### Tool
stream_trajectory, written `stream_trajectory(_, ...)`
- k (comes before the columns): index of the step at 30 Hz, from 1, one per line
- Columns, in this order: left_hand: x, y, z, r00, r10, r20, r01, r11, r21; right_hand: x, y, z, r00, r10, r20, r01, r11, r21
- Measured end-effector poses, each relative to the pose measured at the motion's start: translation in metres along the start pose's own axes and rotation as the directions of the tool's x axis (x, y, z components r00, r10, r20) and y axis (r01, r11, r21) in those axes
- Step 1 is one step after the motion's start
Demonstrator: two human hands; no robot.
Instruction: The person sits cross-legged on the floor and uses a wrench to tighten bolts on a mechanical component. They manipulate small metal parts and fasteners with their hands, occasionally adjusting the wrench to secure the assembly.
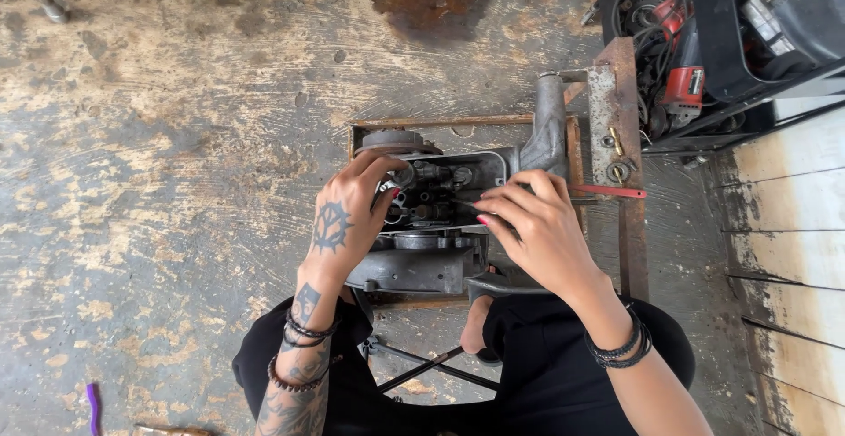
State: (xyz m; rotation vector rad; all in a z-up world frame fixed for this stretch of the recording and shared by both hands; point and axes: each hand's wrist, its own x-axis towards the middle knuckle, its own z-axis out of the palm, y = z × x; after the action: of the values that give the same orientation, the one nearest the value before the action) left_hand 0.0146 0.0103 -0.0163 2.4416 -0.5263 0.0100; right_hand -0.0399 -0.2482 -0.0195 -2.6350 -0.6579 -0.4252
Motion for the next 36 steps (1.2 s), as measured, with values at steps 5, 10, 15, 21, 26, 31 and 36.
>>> stream_trajectory(5,-0.001,0.002,-0.005,1.0,0.009,-0.001,-0.009,0.999,-0.041,0.011,0.057,-0.028,0.976,0.218,0.016,-0.215,0.944,0.25)
stream_trajectory(10,0.0,0.002,-0.003,0.999,0.017,-0.045,-0.019,0.999,-0.05,-0.066,0.253,-0.009,0.848,0.519,-0.104,-0.495,0.848,0.19)
stream_trajectory(15,-0.003,-0.004,0.001,0.999,0.009,-0.038,-0.008,1.0,0.006,-0.13,0.283,0.023,0.655,0.744,0.131,-0.754,0.633,0.175)
stream_trajectory(21,-0.002,-0.005,0.003,0.999,0.013,-0.044,-0.011,0.999,0.035,-0.145,0.319,0.047,0.696,0.714,0.075,-0.718,0.694,0.058)
stream_trajectory(26,-0.002,-0.007,0.002,0.997,0.035,-0.065,-0.031,0.998,0.056,-0.141,0.321,0.042,0.702,0.71,0.046,-0.711,0.703,0.01)
stream_trajectory(31,0.0,-0.013,0.018,0.969,0.084,-0.231,-0.076,0.996,0.043,-0.118,0.288,0.001,0.76,0.648,-0.043,-0.642,0.76,0.106)
stream_trajectory(36,-0.001,0.024,0.028,0.829,0.338,-0.445,-0.42,0.903,-0.095,-0.035,0.137,-0.075,0.922,0.369,-0.118,-0.335,0.912,0.236)
